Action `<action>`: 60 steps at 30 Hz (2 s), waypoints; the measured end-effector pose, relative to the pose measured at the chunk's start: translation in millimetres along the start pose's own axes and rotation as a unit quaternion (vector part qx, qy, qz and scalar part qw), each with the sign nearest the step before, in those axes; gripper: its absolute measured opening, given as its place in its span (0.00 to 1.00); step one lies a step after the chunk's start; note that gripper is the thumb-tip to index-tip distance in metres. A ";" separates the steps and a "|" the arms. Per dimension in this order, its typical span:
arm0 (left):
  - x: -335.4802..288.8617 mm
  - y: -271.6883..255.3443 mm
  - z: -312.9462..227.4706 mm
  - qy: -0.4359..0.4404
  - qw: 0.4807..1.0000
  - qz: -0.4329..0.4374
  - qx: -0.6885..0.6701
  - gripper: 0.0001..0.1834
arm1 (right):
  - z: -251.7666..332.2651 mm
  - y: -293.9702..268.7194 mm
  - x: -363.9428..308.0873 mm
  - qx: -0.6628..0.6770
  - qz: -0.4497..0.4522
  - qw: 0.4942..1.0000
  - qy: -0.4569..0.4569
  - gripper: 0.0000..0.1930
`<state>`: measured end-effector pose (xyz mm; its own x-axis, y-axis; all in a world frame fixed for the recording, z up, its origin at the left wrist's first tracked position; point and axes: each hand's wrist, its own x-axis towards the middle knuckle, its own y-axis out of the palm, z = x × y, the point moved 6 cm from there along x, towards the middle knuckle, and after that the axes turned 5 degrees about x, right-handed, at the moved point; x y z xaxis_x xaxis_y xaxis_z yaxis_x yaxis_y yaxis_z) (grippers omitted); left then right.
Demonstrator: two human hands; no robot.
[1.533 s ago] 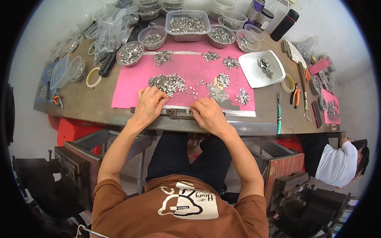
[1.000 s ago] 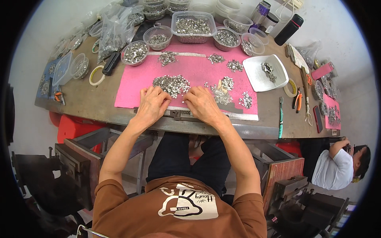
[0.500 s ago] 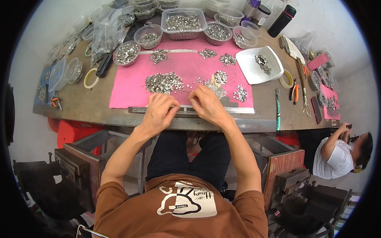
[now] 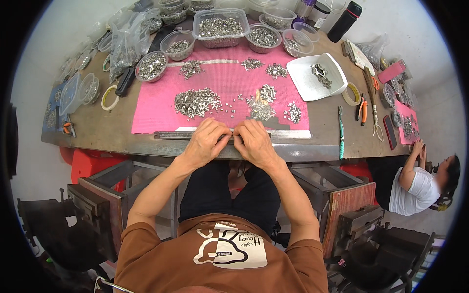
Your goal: The person aligns small metal pieces into a metal holder bar by hand, places the holder into a manual press machine, turns the wheel of the press, and arranges more metal pieces into the holder bar on the table.
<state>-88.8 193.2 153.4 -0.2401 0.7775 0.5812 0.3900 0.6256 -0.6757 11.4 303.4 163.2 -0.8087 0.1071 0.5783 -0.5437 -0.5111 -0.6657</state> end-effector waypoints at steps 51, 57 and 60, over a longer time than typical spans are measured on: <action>6.9 5.9 -5.1 -0.004 1.000 0.015 0.021 0.09 | -16.6 -12.2 2.3 0.069 0.042 0.993 0.082 0.07; 11.0 7.2 -11.8 0.008 0.999 0.026 0.024 0.09 | -4.5 -13.0 -5.3 -0.010 0.032 0.999 0.004 0.08; 4.4 5.1 -11.1 0.020 1.000 -0.003 0.011 0.10 | 0.4 -11.9 -6.0 -0.058 0.058 0.997 -0.016 0.08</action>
<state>-78.0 199.1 157.5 -0.2070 0.7702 0.6033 0.3686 0.6326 -0.6812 22.9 308.5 167.8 -0.8609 0.0247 0.5081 -0.4709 -0.4165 -0.7777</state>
